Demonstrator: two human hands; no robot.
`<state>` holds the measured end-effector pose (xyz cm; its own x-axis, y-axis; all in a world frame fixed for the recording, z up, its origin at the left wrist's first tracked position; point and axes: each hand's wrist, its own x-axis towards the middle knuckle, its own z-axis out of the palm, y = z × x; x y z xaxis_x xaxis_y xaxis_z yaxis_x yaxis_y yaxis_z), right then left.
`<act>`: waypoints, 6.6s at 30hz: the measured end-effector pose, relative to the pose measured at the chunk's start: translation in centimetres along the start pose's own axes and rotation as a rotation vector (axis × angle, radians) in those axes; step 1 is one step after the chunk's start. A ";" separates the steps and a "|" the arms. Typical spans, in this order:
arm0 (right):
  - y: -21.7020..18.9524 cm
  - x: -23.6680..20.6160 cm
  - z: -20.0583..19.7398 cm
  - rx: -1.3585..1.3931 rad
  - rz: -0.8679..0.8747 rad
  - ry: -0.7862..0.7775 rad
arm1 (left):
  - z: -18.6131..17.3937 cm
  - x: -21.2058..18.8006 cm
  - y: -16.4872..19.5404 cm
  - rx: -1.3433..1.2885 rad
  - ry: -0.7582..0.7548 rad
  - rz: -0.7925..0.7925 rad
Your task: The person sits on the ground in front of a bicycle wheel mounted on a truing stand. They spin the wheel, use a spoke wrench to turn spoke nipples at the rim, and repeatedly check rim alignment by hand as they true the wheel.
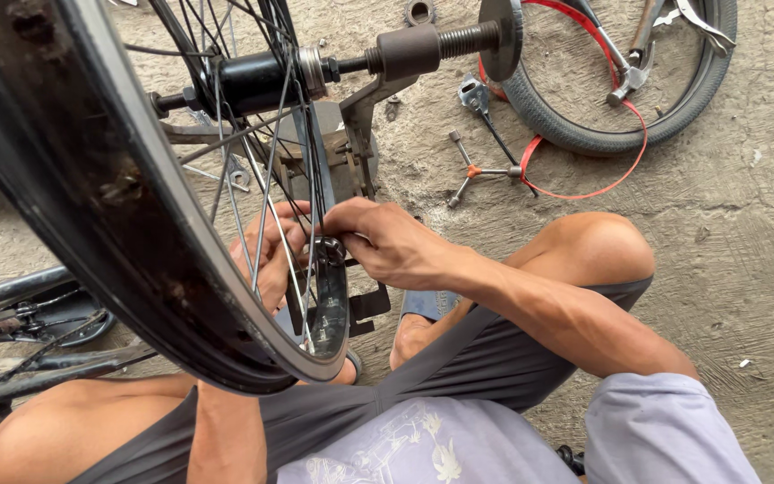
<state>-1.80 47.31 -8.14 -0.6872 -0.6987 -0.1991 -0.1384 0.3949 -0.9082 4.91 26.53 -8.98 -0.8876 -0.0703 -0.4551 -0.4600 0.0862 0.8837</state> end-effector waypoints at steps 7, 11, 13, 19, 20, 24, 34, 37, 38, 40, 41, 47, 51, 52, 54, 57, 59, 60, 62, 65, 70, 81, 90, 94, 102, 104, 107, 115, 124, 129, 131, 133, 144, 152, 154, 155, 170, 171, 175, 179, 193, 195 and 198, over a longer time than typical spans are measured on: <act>-1.6 -0.5 -1.5 -0.093 -0.017 -0.048 | -0.2 0.9 0.5 0.090 -0.120 0.416; -1.4 -0.1 -1.0 -0.056 0.139 -0.032 | 0.1 1.5 -1.4 0.073 -0.060 0.134; -1.0 0.1 -0.8 -0.181 0.025 0.046 | 0.2 1.7 -1.9 0.052 -0.070 0.202; -0.1 0.0 -1.0 0.074 -0.215 -0.087 | -0.4 0.5 -1.1 -0.194 -0.087 0.120; -0.2 0.0 -1.1 0.032 -0.110 -0.053 | -0.5 0.2 -0.9 -0.121 -0.089 0.042; -0.4 0.1 -1.3 -0.058 -0.026 -0.013 | -0.3 0.4 -0.2 -0.065 -0.126 0.066; -0.2 0.2 -0.7 -0.135 -0.007 0.075 | -0.1 0.5 0.0 -0.045 -0.076 0.008; 0.1 -0.1 -0.8 0.054 -0.210 -0.060 | 0.4 1.1 -0.7 0.127 -0.024 0.290; 0.2 -0.2 -0.8 0.031 -0.156 -0.042 | 0.3 1.1 -0.9 0.099 -0.035 0.193; 0.3 -0.1 -0.8 -0.015 -0.050 0.002 | -0.3 0.8 -1.0 0.045 -0.064 0.007; 0.3 0.0 -0.7 -0.093 -0.011 0.011 | -0.4 0.7 -1.1 0.037 -0.085 -0.018; 0.4 0.1 -1.0 -0.066 -0.178 -0.029 | 0.6 1.6 -2.4 0.043 -0.054 0.387; 0.2 0.1 -0.9 -0.081 0.013 -0.004 | 0.9 1.7 -3.3 0.104 0.019 0.336; 0.1 0.2 -0.8 -0.130 0.111 0.031 | 0.8 1.6 -3.3 0.073 0.005 0.316; 0.0 0.3 -0.6 -0.148 0.014 0.058 | 0.5 1.5 -3.0 0.009 -0.031 0.270; 0.0 0.2 -0.7 -0.052 -0.130 -0.004 | 0.7 1.5 -2.2 0.015 0.015 0.189; 0.1 0.1 -0.8 -0.024 -0.132 -0.042 | 0.4 1.4 -1.9 0.017 -0.013 0.119; 0.1 0.1 -0.8 -0.054 -0.088 -0.038 | 0.1 1.3 -1.9 -0.001 -0.077 0.086; 0.2 0.1 -0.8 -0.123 -0.007 -0.015 | -0.2 1.2 -2.2 -0.123 -0.177 0.130; 0.2 0.0 -0.8 -0.153 0.003 0.002 | 0.1 1.5 -3.3 -0.187 -0.178 0.241; 0.5 -0.2 -1.0 -0.008 -0.084 -0.065 | 0.0 1.4 -4.0 -0.174 -0.131 0.231; 0.7 0.1 -0.5 -0.062 -0.009 -0.031 | 0.1 0.5 -0.5 0.133 -0.032 0.037; 0.5 0.0 -1.1 -0.043 -0.101 -0.067 | 0.3 1.5 -4.3 -0.048 -0.113 0.239; 0.2 0.6 -0.9 -0.257 0.119 -0.014 | 0.0 1.4 -3.7 -0.235 -0.163 0.117; 0.0 0.4 -1.1 -0.076 0.039 -0.040 | 0.4 1.4 -2.7 -0.013 -0.082 0.213; 0.0 0.6 -0.9 -0.116 0.060 0.009 | 0.3 1.3 -2.5 -0.096 -0.108 0.199; -0.1 0.4 -1.2 -0.069 -0.184 0.014 | 0.5 1.1 -1.6 -0.104 -0.107 0.241; 0.1 0.4 -0.9 -0.175 0.132 -0.009 | 0.4 0.6 -0.4 -0.117 -0.111 0.055; 1.0 0.5 -0.7 -0.269 0.102 0.009 | -0.1 1.1 -4.3 -0.117 -0.185 0.110; 0.4 0.1 -1.2 -0.023 -0.168 -0.060 | 1.2 1.1 -2.8 0.007 -0.031 0.159; 0.1 0.0 -1.4 -0.025 -0.112 -0.087 | 0.8 0.7 -1.8 0.054 -0.037 0.049; -0.1 0.1 -1.4 -0.109 0.124 -0.088 | 0.0 0.2 -1.2 0.022 -0.099 -0.089; 0.1 -0.4 -1.5 -0.066 -0.134 -0.106 | 0.9 0.8 -1.2 -0.111 -0.096 0.081; 0.1 0.3 -2.0 -0.184 0.063 -0.033 | -0.3 0.3 -0.6 -0.230 -0.174 0.133; 0.5 0.8 -1.3 -0.189 0.150 -0.025 | -0.1 0.7 -0.7 -0.249 -0.225 0.245; 0.7 1.0 -1.1 -0.192 0.106 0.010 | 0.0 0.9 -0.8 -0.186 -0.196 0.201; -0.8 -0.8 -0.7 -0.039 0.084 -0.034 | 0.1 0.7 -3.3 -0.235 -0.184 0.156; -1.0 -0.5 -0.8 -0.017 0.125 -0.026 | -0.5 0.7 -3.0 -0.189 -0.258 0.288; -0.9 0.4 -1.2 0.073 0.157 0.002 | -1.4 0.9 -2.2 -0.140 -0.447 0.365; -0.5 0.2 -0.4 -0.076 0.010 0.027 | -0.6 0.0 -2.1 -0.187 -0.263 0.103; 0.7 -0.8 -3.2 0.106 0.147 0.458 | 0.6 -2.0 -1.2 0.125 -0.024 0.291; 0.4 -0.7 -3.2 0.058 0.117 0.442 | 0.0 -4.1 0.8 -0.163 -0.148 0.232; 0.0 -0.7 -3.2 0.073 0.145 0.415 | -0.5 -6.3 3.8 -0.543 -0.250 0.509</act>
<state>-3.58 49.67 -6.84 -0.9258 -0.3347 -0.1757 0.0213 0.4178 -0.9083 8.76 26.81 -2.68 -0.9947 0.0789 0.0663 0.0233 -0.4544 0.8905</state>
